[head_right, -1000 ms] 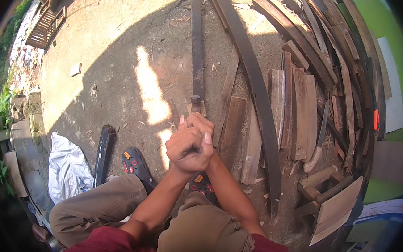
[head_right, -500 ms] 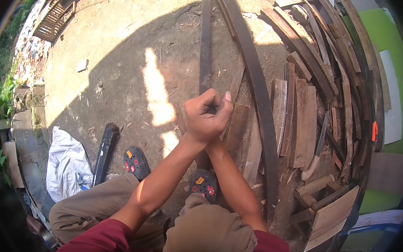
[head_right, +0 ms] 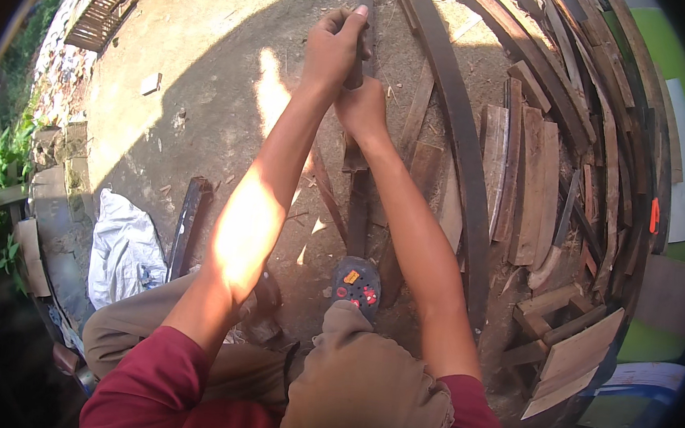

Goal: The person sits on the ground and uses a hammer to strike a long metal strip, repeatedly adjusting its position. They then pick up a hand saw and begin cutting the metal strip.

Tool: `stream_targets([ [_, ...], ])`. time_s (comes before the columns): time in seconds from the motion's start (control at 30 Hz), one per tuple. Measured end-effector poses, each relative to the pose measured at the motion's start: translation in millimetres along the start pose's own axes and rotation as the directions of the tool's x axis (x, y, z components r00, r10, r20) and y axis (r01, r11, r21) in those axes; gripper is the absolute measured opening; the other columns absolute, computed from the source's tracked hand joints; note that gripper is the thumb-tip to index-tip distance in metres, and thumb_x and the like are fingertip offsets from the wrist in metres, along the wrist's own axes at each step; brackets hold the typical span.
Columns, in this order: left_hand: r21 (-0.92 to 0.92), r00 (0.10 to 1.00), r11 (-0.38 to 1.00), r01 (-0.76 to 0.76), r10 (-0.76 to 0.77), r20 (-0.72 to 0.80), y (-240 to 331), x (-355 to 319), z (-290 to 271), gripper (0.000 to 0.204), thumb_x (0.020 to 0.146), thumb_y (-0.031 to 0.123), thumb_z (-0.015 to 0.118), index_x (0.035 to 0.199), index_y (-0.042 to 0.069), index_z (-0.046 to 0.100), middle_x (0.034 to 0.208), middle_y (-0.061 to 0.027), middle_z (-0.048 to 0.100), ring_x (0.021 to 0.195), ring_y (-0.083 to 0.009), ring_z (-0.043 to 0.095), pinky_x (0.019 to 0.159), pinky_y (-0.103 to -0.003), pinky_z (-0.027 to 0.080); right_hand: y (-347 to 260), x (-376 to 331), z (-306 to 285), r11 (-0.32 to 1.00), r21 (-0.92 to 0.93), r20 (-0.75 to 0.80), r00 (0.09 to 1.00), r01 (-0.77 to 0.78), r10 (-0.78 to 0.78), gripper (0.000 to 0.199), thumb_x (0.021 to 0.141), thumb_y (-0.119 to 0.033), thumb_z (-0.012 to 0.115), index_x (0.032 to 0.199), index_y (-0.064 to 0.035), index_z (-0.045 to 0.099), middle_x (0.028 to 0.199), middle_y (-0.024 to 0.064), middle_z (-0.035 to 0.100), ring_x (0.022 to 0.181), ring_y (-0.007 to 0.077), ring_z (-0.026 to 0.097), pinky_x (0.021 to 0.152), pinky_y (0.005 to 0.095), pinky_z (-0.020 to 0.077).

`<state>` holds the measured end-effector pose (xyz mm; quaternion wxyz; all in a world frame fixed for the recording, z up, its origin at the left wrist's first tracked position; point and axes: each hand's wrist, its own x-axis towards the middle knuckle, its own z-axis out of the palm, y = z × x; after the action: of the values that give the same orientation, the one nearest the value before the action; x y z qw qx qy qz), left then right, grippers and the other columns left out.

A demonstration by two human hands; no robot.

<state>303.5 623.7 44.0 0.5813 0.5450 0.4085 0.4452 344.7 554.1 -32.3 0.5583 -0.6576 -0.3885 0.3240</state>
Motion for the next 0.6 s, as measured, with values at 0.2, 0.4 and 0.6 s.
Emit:
stream_targets([
  [0.2, 0.056, 0.925, 0.995, 0.077, -0.051, -0.376, -44, -90, -61, 0.027, 0.103, 0.027, 0.06, 0.104, 0.0, 0.063, 0.09, -0.0078, 0.065, 0.082, -0.0163, 0.065, 0.078, -0.033, 0.053, 9, 12, -26, 0.868, 0.372, 0.013, 0.937, -0.328, 0.349, 0.028, 0.095, -0.021, 0.069, 0.074, -0.0055, 0.059, 0.063, -0.0029, 0.052, 0.052, 0.009, 0.048, 0.051, 0.0297, 0.0395],
  [0.4, -0.235, 0.852, 0.856, 0.461, -0.501, -0.154, -104, -227, -66, 0.034, 0.104, 0.029, 0.059, 0.112, -0.004, 0.066, 0.089, -0.0088, 0.068, 0.082, -0.0165, 0.065, 0.075, -0.031, 0.056, 11, 10, -38, 0.749, 0.544, -0.007, 0.891, -0.377, 0.453, 0.026, 0.097, -0.02, 0.069, 0.078, -0.0092, 0.054, 0.061, -0.0044, 0.044, 0.05, 0.0071, 0.042, 0.05, 0.0283, 0.038],
  [0.6, 0.065, 0.908, 0.907, 0.416, -0.418, 0.024, -86, -226, -37, 0.032, 0.104, 0.026, 0.064, 0.117, -0.002, 0.07, 0.097, -0.0053, 0.068, 0.082, -0.0075, 0.058, 0.076, -0.024, 0.046, 15, 9, -41, 0.712, 0.62, -0.055, 0.887, -0.329, 0.458, 0.028, 0.097, -0.019, 0.068, 0.076, -0.0104, 0.051, 0.062, -0.0045, 0.043, 0.05, 0.0073, 0.04, 0.049, 0.029, 0.038],
])
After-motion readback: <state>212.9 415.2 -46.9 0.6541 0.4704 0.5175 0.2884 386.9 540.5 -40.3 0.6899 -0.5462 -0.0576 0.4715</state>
